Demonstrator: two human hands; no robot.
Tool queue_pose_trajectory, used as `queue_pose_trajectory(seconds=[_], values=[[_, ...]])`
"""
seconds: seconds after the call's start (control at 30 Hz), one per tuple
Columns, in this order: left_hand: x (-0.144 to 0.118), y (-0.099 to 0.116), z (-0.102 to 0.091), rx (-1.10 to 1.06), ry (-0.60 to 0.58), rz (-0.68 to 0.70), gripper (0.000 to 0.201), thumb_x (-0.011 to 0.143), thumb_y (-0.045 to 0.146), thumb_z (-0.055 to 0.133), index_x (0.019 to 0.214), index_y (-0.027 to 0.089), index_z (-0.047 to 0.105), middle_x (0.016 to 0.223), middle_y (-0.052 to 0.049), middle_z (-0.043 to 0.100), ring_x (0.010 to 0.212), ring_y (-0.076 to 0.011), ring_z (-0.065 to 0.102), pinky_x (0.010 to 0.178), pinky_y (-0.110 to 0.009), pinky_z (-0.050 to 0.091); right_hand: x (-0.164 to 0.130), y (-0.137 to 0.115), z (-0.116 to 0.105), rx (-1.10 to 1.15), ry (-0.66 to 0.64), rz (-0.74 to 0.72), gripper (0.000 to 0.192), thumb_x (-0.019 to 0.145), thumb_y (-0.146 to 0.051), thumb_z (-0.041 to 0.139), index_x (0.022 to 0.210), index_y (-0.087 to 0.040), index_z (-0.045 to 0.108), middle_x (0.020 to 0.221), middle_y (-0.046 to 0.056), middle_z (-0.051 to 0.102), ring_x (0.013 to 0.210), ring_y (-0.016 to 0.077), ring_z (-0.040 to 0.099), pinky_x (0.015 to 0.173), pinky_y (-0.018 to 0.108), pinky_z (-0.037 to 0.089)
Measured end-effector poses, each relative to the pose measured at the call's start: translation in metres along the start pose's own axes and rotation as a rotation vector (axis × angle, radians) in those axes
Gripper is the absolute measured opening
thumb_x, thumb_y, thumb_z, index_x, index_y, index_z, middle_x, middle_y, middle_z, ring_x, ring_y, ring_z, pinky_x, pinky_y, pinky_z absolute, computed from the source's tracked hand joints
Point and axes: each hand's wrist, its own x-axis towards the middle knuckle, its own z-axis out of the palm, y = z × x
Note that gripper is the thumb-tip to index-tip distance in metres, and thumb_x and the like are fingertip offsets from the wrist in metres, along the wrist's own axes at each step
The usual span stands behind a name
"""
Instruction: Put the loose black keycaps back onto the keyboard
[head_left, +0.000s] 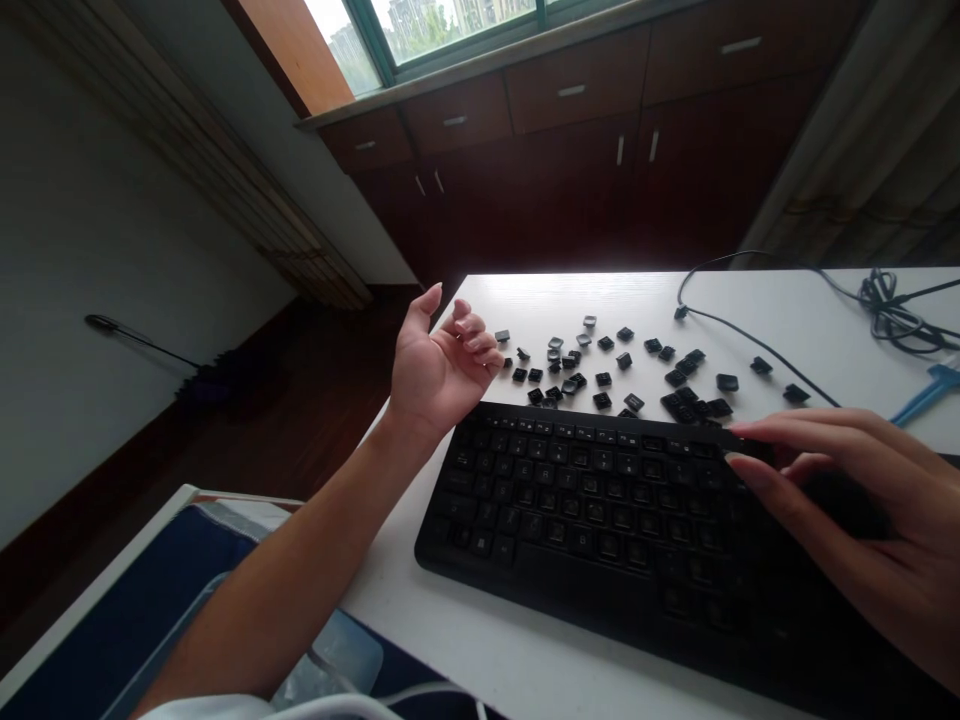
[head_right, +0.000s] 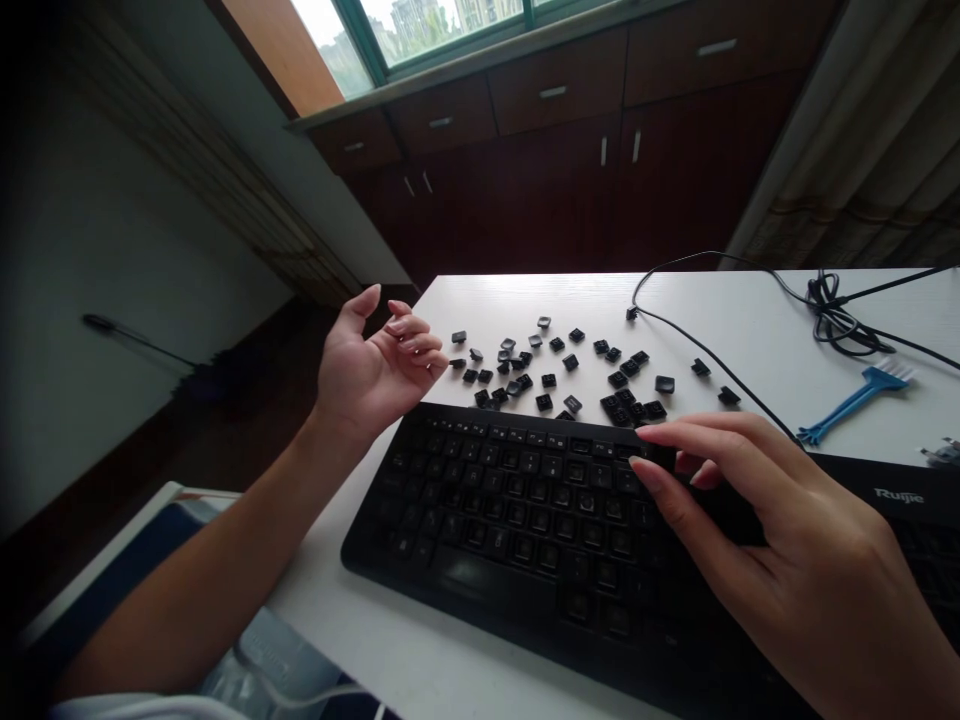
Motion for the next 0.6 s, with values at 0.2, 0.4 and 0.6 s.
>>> queue_pose_trajectory(seconds=[0.2, 0.4, 0.6], values=[[0.001, -0.001, -0.001, -0.001, 0.005, -0.025, 0.030, 0.095, 0.041, 0.057, 0.074, 0.020, 0.053, 0.056, 0.005, 0.047, 0.045, -0.0095, 0.049, 0.047, -0.023, 0.038, 0.000, -0.001, 0.001, 0.005, -0.024, 0.014, 0.024, 0.094, -0.044, 0.067, 0.115, -0.034, 0.072, 0.113, -0.003, 0.071, 0.077, 0.0168, 0.066, 0.073, 0.035, 0.052], [-0.003, -0.005, 0.004, 0.073, -0.033, -0.030, 0.032, 0.093, 0.042, 0.057, 0.072, 0.020, 0.051, 0.057, 0.006, 0.045, 0.047, -0.0094, 0.048, 0.048, -0.022, 0.039, 0.002, 0.000, 0.001, 0.008, -0.024, -0.037, 0.023, 0.094, -0.037, 0.069, 0.117, -0.031, 0.070, 0.114, -0.004, 0.071, 0.084, 0.0155, 0.068, 0.081, 0.031, 0.052], [-0.010, -0.015, 0.011, 0.349, -0.127, 0.062, 0.038, 0.094, 0.044, 0.057, 0.067, 0.018, 0.056, 0.059, 0.003, 0.047, 0.052, -0.0094, 0.047, 0.053, -0.022, 0.043, 0.005, -0.005, -0.003, 0.029, -0.043, -0.184, 0.017, 0.092, -0.023, 0.072, 0.108, -0.023, 0.071, 0.109, 0.001, 0.071, 0.094, 0.0152, 0.069, 0.092, 0.027, 0.052]])
